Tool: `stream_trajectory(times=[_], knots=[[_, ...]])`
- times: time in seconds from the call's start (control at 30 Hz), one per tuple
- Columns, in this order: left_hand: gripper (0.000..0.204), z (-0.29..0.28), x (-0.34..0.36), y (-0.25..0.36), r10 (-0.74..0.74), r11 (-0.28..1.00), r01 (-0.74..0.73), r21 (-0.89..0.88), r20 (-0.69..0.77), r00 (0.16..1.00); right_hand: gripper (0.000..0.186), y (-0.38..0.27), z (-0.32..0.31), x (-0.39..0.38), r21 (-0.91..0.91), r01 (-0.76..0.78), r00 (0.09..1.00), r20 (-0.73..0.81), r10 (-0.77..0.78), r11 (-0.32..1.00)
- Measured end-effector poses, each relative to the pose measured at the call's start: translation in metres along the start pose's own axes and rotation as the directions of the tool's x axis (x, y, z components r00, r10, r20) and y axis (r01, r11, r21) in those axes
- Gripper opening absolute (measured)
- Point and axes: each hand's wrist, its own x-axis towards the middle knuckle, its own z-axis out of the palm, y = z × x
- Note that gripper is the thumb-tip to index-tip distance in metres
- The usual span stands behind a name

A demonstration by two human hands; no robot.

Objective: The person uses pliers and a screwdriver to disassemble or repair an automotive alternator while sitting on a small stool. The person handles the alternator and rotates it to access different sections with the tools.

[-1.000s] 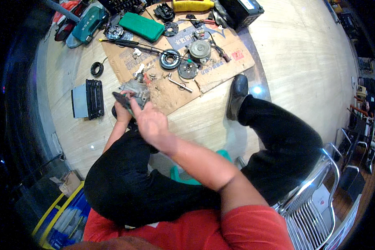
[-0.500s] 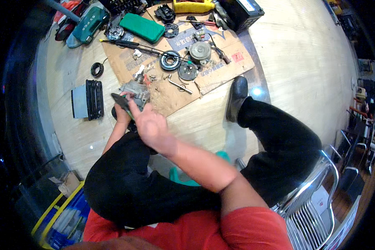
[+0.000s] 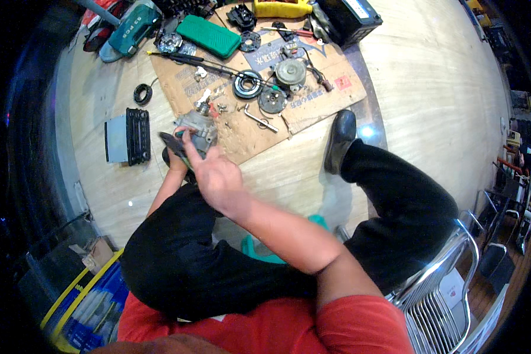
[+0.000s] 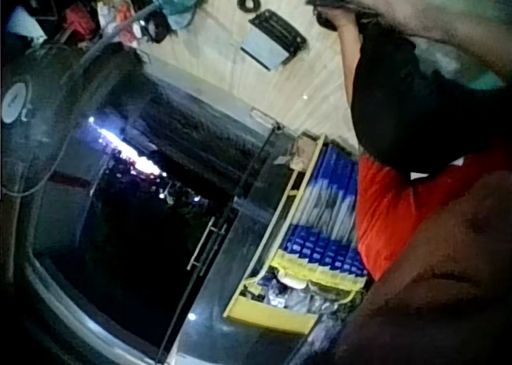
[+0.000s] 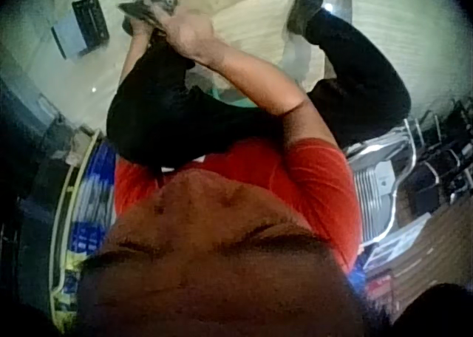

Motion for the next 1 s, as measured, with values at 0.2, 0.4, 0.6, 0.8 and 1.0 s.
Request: stream_trajectory(times=[0.2,0.4,0.6,0.8,1.0], knots=[[0.009,0.016,0.0,0.011,-0.077,0.981,0.07,0.181,0.035,0.996,0.081,0.018,0.002,-0.002,-0.016,-0.017,1.0,-0.01,0.016,1.0],[0.012,0.014,-0.002,0.013,-0.045,0.981,0.036,0.19,0.041,0.998,0.081,0.023,0.005,0.006,-0.039,-0.098,0.988,0.12,0.102,0.994],[0.015,-0.005,-0.004,-0.033,0.093,0.995,-0.091,0.029,-0.066,0.993,0.079,-0.003,-0.012,0.004,0.039,-0.015,0.994,0.111,0.011,0.999],[0.013,-0.002,-0.009,-0.027,0.027,0.996,-0.026,0.085,-0.01,1.0,0.076,-0.006,-0.026,-0.006,0.093,0.094,0.994,0.052,-0.099,0.991],[0.015,0.001,-0.012,-0.016,0.025,0.987,-0.027,0.16,0.017,1.0,0.082,0.004,-0.016,-0.003,0.053,0.024,0.996,0.084,-0.028,0.998]])
